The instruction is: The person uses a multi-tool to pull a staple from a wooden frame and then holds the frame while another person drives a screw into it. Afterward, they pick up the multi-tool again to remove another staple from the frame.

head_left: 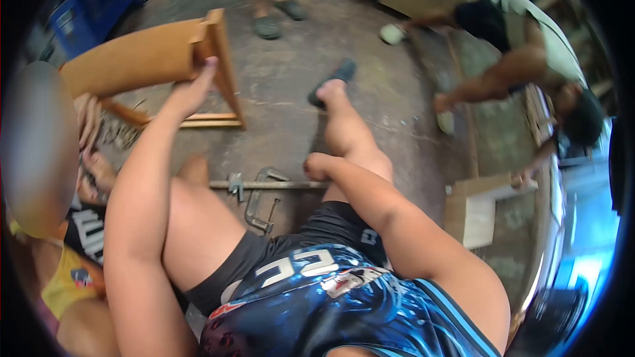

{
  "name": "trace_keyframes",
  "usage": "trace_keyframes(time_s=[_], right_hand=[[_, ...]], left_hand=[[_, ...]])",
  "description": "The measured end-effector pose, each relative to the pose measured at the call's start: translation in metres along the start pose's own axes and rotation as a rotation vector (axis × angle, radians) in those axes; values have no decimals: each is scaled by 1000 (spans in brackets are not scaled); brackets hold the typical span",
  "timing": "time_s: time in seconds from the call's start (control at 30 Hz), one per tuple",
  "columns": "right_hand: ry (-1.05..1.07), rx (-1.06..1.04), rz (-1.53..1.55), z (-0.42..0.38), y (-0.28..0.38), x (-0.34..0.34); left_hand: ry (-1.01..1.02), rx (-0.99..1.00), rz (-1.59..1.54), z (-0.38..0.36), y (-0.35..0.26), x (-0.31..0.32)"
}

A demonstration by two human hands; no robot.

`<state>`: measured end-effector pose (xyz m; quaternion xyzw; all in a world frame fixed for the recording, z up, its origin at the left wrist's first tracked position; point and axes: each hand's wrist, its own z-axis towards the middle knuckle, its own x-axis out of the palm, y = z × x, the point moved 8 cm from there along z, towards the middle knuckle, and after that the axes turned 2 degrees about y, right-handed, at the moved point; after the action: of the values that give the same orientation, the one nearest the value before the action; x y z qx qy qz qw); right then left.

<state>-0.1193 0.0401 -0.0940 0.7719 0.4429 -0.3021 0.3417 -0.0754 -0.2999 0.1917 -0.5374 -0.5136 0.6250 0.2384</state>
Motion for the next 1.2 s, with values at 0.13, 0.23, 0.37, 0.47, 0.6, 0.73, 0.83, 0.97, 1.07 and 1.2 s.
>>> trace_keyframes(time_s=[0.13,0.23,0.37,0.47,0.6,0.73,0.83,0.97,1.07,1.2], right_hand=[[-39,45,73,-16,12,-16],[-61,84,124,-21,12,-18],[-91,119,182,-17,3,-18],[-98,114,216,-26,9,-29],[-51,139,254,-29,13,-35],[-5,38,168,-17,13,-29],[-65,66,367,-21,7,-35],[-521,79,485,-25,-3,-51],[-398,120,501,-32,1,-67],[-291,130,421,-31,0,-57]], left_hand=[[-119,103,-45,-2,-13,-2],[-84,21,-14,4,-8,-2],[-120,11,-19,9,-7,0],[-168,21,-24,10,-14,2],[-175,0,-20,17,-10,4],[-197,61,-41,20,-15,4],[-177,68,-64,20,-16,7],[-169,80,-70,22,-16,6],[-177,68,-42,21,-19,6],[-172,64,-38,24,-17,7]])
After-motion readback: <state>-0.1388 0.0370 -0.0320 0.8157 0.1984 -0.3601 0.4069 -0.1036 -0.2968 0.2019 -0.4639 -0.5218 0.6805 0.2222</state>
